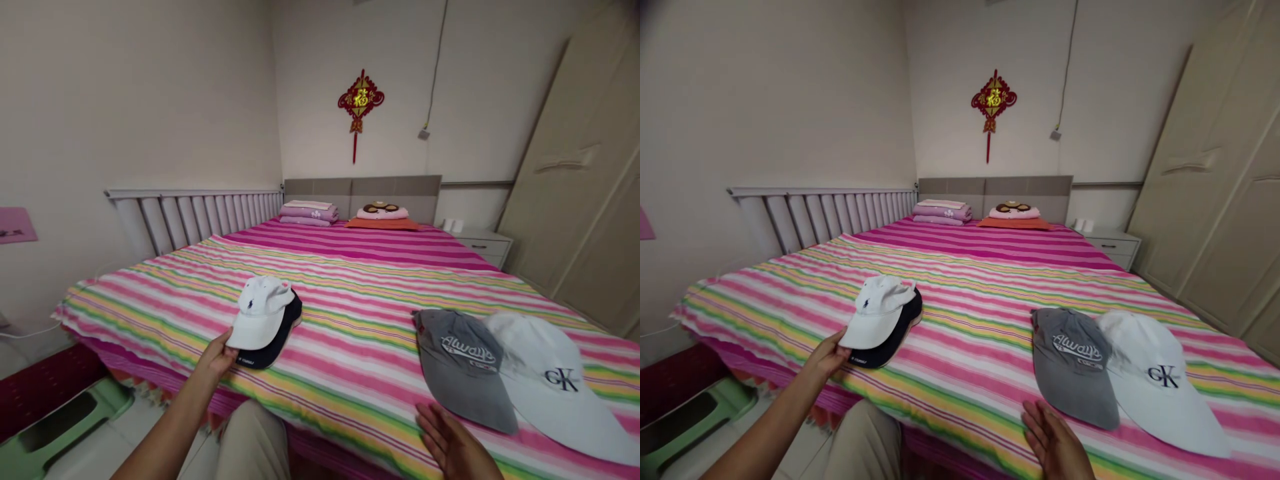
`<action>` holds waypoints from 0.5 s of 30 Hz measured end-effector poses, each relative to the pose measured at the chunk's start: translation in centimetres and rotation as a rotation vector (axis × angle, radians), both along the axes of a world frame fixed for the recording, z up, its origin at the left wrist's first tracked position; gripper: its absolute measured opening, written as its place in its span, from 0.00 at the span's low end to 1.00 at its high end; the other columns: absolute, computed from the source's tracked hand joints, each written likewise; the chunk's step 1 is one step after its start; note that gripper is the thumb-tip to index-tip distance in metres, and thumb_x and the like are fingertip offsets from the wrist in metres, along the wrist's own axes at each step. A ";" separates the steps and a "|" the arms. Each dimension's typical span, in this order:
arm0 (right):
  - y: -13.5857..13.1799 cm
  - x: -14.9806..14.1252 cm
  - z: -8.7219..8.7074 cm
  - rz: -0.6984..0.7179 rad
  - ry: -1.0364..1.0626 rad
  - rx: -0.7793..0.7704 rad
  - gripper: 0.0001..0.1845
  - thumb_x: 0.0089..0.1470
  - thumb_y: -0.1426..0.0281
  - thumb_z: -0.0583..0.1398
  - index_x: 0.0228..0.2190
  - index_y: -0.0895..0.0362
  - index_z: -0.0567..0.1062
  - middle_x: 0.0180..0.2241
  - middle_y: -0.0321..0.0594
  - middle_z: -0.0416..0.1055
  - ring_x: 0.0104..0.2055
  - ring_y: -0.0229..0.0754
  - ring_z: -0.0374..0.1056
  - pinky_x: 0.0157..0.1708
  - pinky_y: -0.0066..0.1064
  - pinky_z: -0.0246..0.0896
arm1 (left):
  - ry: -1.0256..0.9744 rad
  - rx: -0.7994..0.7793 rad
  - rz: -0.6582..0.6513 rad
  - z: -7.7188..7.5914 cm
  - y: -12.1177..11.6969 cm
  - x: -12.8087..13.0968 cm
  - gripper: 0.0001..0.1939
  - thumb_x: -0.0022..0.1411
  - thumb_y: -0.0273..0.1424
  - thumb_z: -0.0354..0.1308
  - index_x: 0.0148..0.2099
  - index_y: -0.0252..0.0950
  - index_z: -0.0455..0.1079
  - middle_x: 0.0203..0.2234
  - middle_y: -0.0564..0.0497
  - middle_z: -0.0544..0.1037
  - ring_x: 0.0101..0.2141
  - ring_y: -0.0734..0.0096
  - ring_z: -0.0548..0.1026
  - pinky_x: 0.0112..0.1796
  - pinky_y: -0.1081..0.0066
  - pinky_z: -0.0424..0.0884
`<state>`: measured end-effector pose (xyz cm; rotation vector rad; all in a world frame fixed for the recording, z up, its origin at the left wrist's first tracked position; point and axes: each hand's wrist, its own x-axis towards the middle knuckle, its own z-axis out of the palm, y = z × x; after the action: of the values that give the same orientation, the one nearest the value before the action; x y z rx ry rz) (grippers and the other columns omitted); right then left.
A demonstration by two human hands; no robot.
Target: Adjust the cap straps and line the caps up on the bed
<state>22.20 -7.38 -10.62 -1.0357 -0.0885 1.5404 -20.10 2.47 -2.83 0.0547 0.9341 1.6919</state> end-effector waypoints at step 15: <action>-0.2 0.3 0.2 -0.095 -0.032 -0.049 0.08 0.43 0.74 0.58 0.30 0.58 0.68 0.26 0.41 0.75 0.27 0.40 0.72 0.24 0.27 0.68 | 0.180 -0.123 0.000 -1.5 -0.3 -0.5 0.09 0.56 0.16 0.47 0.31 0.28 0.67 0.13 0.52 0.72 0.13 0.76 0.69 0.14 0.80 0.68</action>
<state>22.46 -7.60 -10.41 -1.0888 -0.0234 1.4459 -20.65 2.16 -4.33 0.1263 1.1713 1.6457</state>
